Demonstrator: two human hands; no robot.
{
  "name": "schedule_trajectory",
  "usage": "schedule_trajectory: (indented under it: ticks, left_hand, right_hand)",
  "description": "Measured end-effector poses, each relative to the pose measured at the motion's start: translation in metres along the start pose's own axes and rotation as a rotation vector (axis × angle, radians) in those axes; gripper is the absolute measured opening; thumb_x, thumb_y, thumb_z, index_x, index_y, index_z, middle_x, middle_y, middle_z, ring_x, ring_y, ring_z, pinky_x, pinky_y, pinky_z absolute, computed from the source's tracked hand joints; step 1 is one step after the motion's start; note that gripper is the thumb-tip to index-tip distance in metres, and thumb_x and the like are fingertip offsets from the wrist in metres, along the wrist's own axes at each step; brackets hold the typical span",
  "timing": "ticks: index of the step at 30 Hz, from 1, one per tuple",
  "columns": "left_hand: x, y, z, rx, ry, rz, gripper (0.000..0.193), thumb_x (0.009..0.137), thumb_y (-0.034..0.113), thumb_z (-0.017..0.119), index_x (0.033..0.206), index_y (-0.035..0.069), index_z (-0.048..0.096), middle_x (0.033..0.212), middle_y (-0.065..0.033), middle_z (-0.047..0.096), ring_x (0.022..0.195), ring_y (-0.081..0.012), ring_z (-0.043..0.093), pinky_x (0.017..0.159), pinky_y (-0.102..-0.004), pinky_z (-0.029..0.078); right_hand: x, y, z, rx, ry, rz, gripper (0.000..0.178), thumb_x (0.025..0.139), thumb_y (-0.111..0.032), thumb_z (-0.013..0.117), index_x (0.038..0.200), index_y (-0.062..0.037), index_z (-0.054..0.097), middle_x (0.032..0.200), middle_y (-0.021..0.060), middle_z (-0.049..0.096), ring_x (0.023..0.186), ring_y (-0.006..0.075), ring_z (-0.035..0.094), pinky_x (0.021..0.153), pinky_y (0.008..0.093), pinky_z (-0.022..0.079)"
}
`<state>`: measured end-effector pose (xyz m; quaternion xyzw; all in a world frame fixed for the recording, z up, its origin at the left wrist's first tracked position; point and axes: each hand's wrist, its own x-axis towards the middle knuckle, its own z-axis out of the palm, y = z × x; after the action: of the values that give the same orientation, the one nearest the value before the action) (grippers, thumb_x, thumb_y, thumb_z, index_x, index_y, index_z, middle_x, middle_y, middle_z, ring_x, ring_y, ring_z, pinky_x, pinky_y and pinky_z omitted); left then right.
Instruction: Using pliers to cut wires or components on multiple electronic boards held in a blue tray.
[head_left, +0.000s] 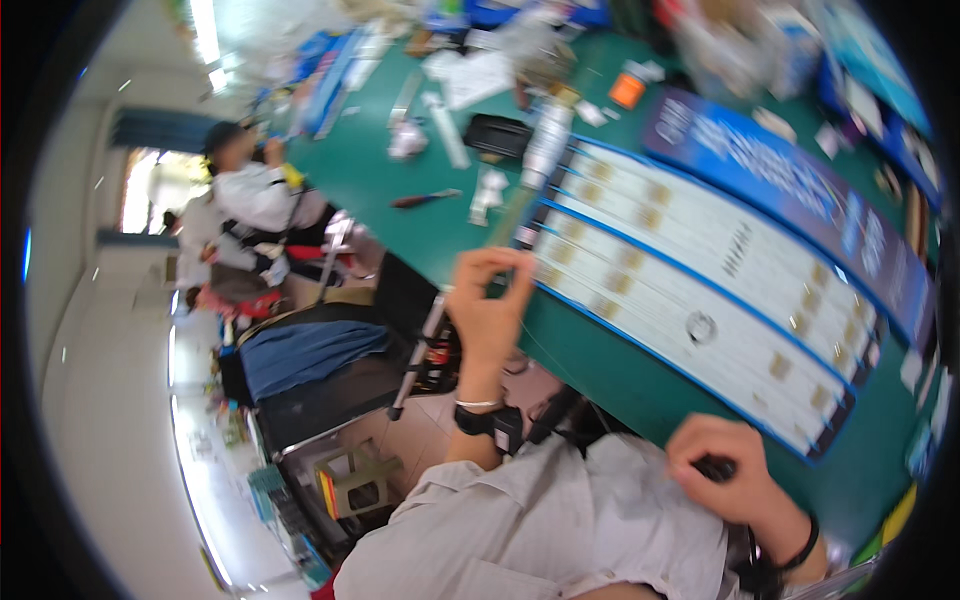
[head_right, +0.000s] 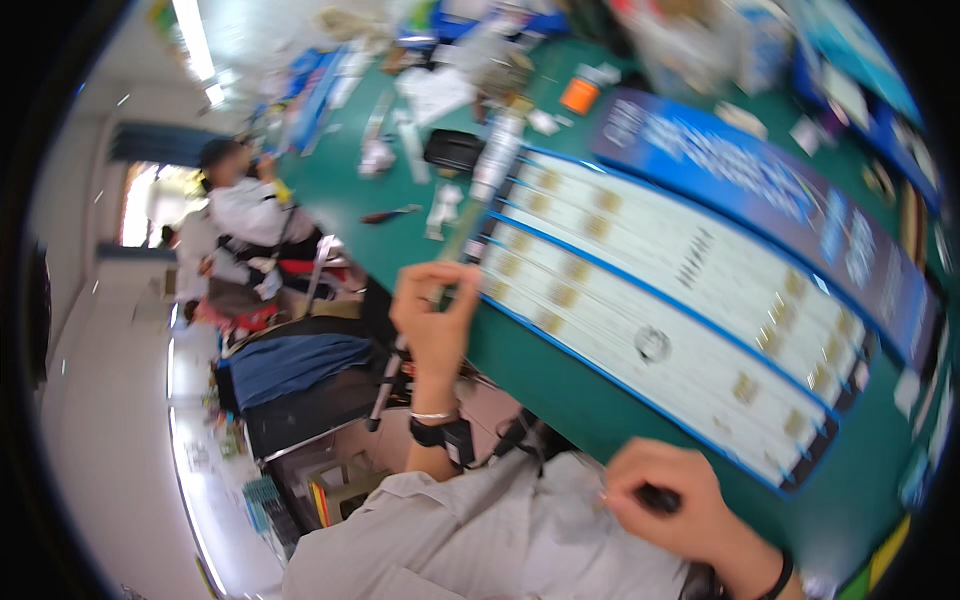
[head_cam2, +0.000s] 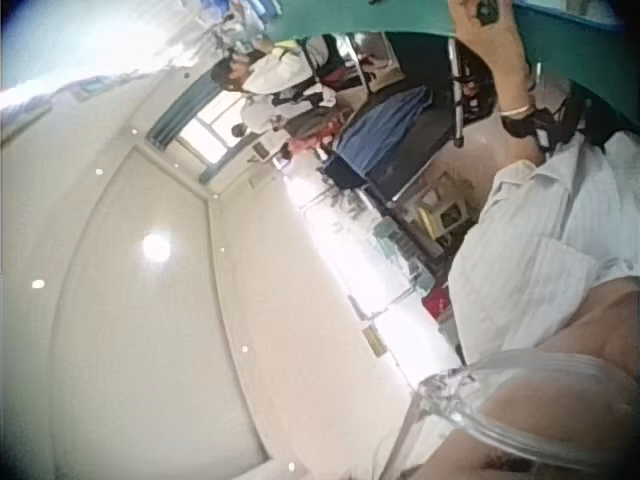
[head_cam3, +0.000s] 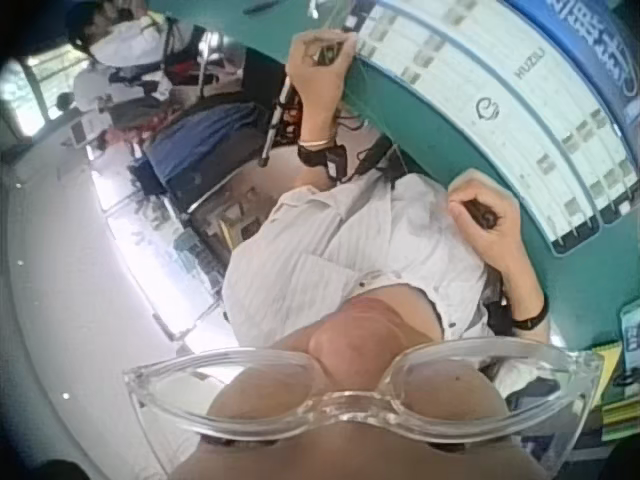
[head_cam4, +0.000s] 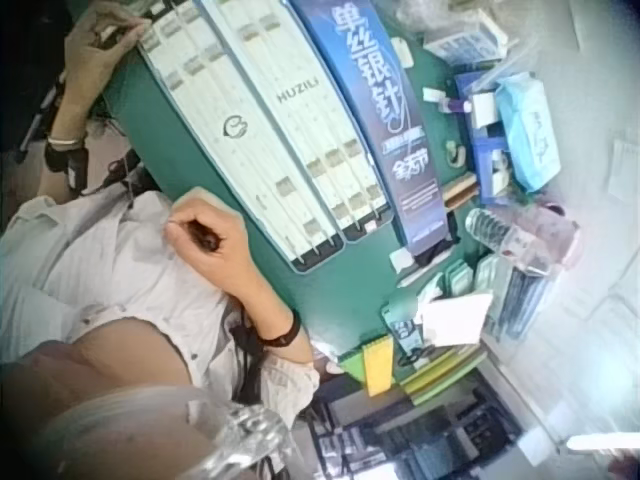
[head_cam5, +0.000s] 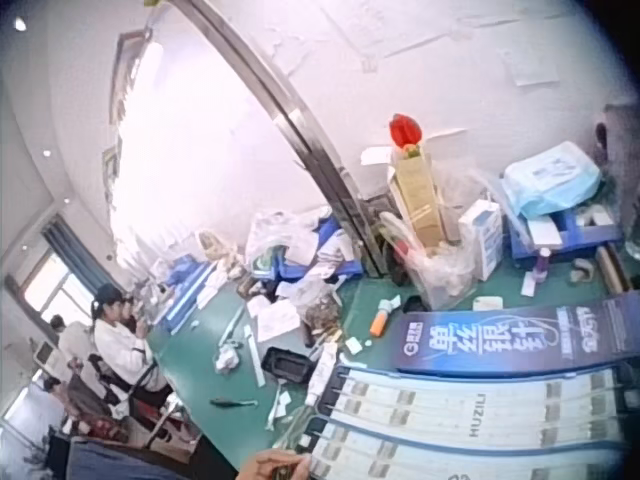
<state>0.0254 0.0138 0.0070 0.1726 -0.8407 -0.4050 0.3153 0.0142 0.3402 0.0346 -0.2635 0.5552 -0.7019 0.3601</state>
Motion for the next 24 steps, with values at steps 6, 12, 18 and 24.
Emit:
schedule_trajectory:
  ticks: [6,12,18,24]
  left_hand:
    - [0.002,0.044,0.000,-0.122,-0.354,0.189,0.018,0.081,0.003,0.079,0.091,0.006,0.065,0.091,-0.0031,0.073,0.090,-0.0161,0.070,0.095,-0.0342,0.049]
    - [-0.016,0.086,0.026,-0.371,-0.741,0.319,0.020,0.083,0.006,0.077,0.092,0.007,0.059,0.088,-0.0006,0.075,0.091,-0.0184,0.071,0.102,-0.0400,0.046]
    - [-0.024,0.120,0.064,-0.548,-0.885,0.306,0.025,0.079,0.004,0.075,0.093,0.006,0.055,0.083,-0.0017,0.071,0.092,-0.0220,0.065,0.085,-0.0375,0.049]
    - [-0.018,0.127,0.085,-0.568,-0.944,0.353,0.026,0.076,0.003,0.072,0.093,0.005,0.052,0.070,-0.0053,0.068,0.077,-0.0255,0.065,0.072,-0.0368,0.048]
  right_hand:
    - [-0.025,-0.053,0.001,-0.349,0.226,-0.010,0.005,0.073,-0.006,0.072,0.074,-0.0043,0.068,0.075,0.0083,0.062,0.063,0.0166,0.053,0.057,0.0283,0.040]
    - [-0.019,-0.035,-0.016,-0.856,0.504,-0.243,0.006,0.077,0.005,0.059,0.081,0.0000,0.059,0.085,0.0088,0.050,0.069,0.0139,0.045,0.057,0.0245,0.030]
    - [-0.036,-0.038,-0.007,-0.991,0.657,-0.093,0.005,0.084,0.006,0.056,0.086,0.0020,0.057,0.089,0.0097,0.049,0.071,0.0183,0.046,0.060,0.0287,0.035]
    - [-0.063,-0.053,-0.057,-1.338,0.682,-0.053,0.024,0.102,-0.023,0.057,0.114,-0.0029,0.061,0.101,0.0173,0.062,0.070,0.0259,0.051,0.074,0.0298,0.058]
